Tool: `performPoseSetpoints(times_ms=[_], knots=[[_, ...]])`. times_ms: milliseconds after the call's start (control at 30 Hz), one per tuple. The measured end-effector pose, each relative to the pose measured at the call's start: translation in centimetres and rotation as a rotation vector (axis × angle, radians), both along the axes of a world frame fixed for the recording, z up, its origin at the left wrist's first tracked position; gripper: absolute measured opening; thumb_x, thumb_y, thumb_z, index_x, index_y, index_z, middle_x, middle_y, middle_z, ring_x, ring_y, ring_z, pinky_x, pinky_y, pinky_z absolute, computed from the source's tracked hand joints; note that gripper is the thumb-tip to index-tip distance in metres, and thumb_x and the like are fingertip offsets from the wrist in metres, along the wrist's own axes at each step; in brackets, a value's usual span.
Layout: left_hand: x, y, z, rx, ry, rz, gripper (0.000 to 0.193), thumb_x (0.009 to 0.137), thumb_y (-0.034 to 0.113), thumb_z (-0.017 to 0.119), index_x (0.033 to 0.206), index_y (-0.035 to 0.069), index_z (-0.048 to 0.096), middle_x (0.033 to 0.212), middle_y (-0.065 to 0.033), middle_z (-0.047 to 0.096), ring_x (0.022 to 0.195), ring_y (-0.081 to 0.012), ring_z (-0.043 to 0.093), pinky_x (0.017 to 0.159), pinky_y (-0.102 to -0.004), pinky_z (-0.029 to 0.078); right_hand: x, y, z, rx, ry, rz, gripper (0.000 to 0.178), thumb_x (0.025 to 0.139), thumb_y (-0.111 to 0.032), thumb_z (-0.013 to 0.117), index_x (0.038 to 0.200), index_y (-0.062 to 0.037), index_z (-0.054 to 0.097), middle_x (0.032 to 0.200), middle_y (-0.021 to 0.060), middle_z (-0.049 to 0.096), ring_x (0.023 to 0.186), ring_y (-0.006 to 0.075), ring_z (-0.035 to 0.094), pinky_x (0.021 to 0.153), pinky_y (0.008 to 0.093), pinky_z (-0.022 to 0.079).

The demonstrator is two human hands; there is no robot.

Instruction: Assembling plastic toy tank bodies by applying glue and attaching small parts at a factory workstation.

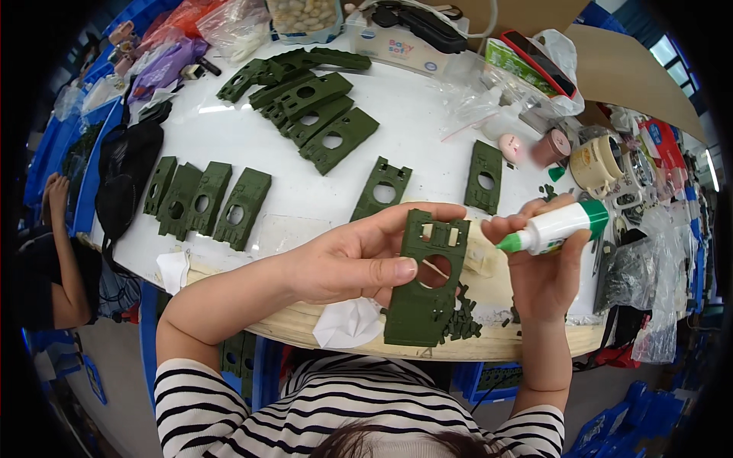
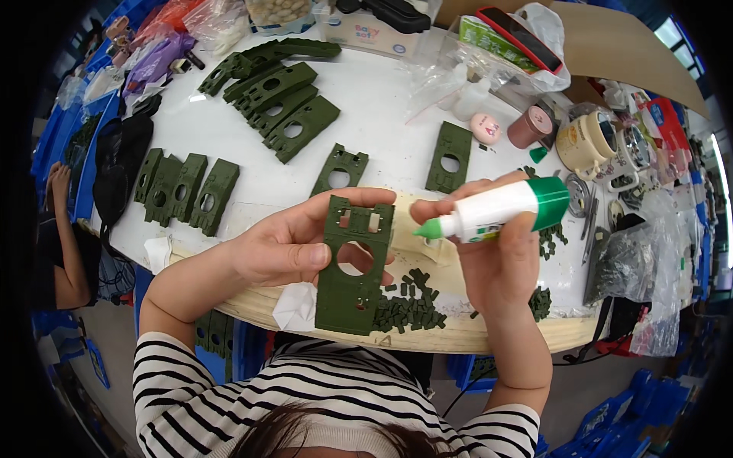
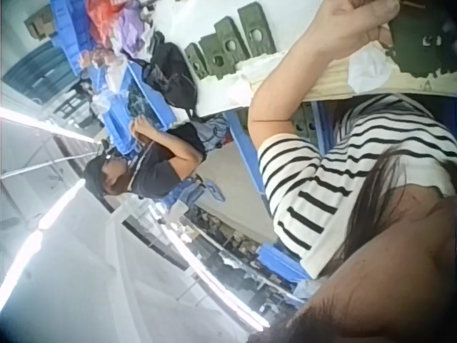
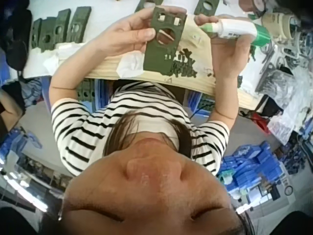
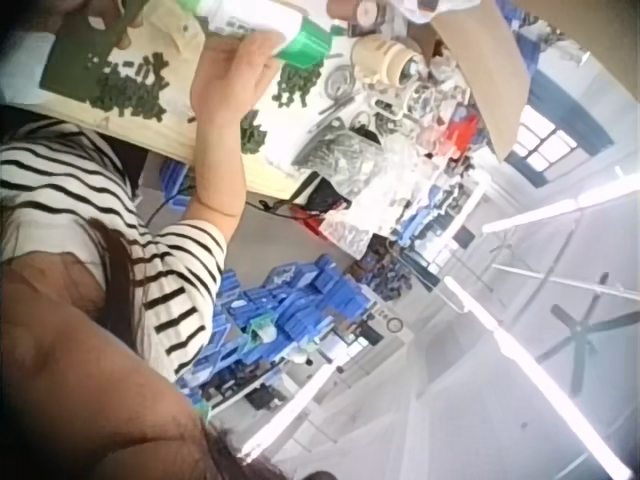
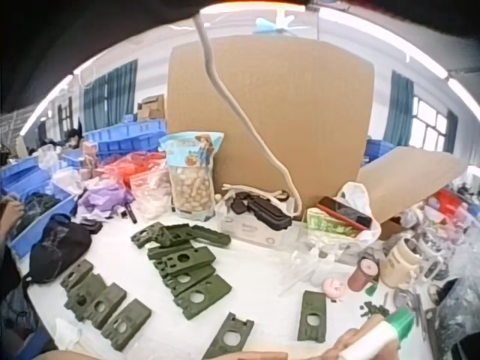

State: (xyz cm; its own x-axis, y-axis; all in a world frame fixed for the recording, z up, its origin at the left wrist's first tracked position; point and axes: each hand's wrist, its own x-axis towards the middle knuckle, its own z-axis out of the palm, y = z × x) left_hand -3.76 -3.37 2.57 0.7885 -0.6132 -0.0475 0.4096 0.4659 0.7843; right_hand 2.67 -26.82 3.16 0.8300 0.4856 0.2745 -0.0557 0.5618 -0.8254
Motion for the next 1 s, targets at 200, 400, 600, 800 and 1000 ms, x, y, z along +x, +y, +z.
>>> performPoseSetpoints(times_ms=[200, 400, 600, 800, 1000], knots=[[0.1, 0.7, -0.2, -0.064, -0.124, 0.115, 0.081, 0.083, 0.013, 0.071, 0.145, 0.007, 0.018, 0.123, -0.0128, 0.052, 0.120, -0.0312, 0.052, 0.098, -0.0448, 0.046, 0.4, -0.4, 0.1, 0.036, 0.015, -0.073, 0.039, 0.100, -0.042, 0.039, 0.113, -0.0053, 0.040, 0.106, 0.0148, 0.058, 0.097, 0.0268, 0.063, 0.090, 0.0445, 0.051], [-3.6, 4.1, -0.7, 0.219, -0.421, 0.643, 0.070, 0.073, -0.004, 0.076, 0.123, 0.013, 0.030, 0.121, -0.0124, 0.051, 0.123, -0.0327, 0.050, 0.102, -0.0449, 0.043, 0.6, -1.3, 0.2, 0.032, -0.024, -0.141, 0.040, 0.100, -0.040, 0.040, 0.117, -0.0042, 0.042, 0.106, 0.0153, 0.057, 0.096, 0.0245, 0.061, 0.084, 0.0403, 0.053], [-8.1, 5.9, -4.9, 0.672, -0.361, 1.142, 0.071, 0.071, -0.005, 0.077, 0.121, 0.011, 0.029, 0.118, -0.0128, 0.050, 0.109, -0.0204, 0.055, 0.093, -0.0334, 0.049, 0.4, -1.1, 0.2, 0.037, -0.011, -0.150, 0.040, 0.100, -0.040, 0.042, 0.117, -0.0044, 0.044, 0.105, 0.0138, 0.057, 0.094, 0.0214, 0.059, 0.080, 0.0364, 0.053], [-8.5, 5.0, -5.3, 1.270, -0.507, 1.166, 0.060, 0.069, 0.008, 0.081, 0.115, 0.003, 0.042, 0.108, -0.0109, 0.054, 0.102, -0.0187, 0.056, 0.086, -0.0323, 0.048, 0.2, -0.9, -0.1, 0.020, -0.056, -0.128, 0.039, 0.099, -0.041, 0.044, 0.114, -0.0053, 0.045, 0.106, 0.0122, 0.056, 0.096, 0.0203, 0.058, 0.079, 0.0346, 0.050], [-8.2, 3.9, -4.6, 1.614, -0.601, 1.173, 0.059, 0.067, 0.024, 0.082, 0.112, 0.001, 0.051, 0.107, -0.0127, 0.057, 0.098, -0.0294, 0.052, 0.085, -0.0376, 0.043, 0.3, -1.2, -0.3, 0.026, -0.066, -0.136, 0.039, 0.099, -0.041, 0.045, 0.116, -0.0060, 0.044, 0.107, 0.0120, 0.056, 0.099, 0.0193, 0.057, 0.080, 0.0343, 0.049]])
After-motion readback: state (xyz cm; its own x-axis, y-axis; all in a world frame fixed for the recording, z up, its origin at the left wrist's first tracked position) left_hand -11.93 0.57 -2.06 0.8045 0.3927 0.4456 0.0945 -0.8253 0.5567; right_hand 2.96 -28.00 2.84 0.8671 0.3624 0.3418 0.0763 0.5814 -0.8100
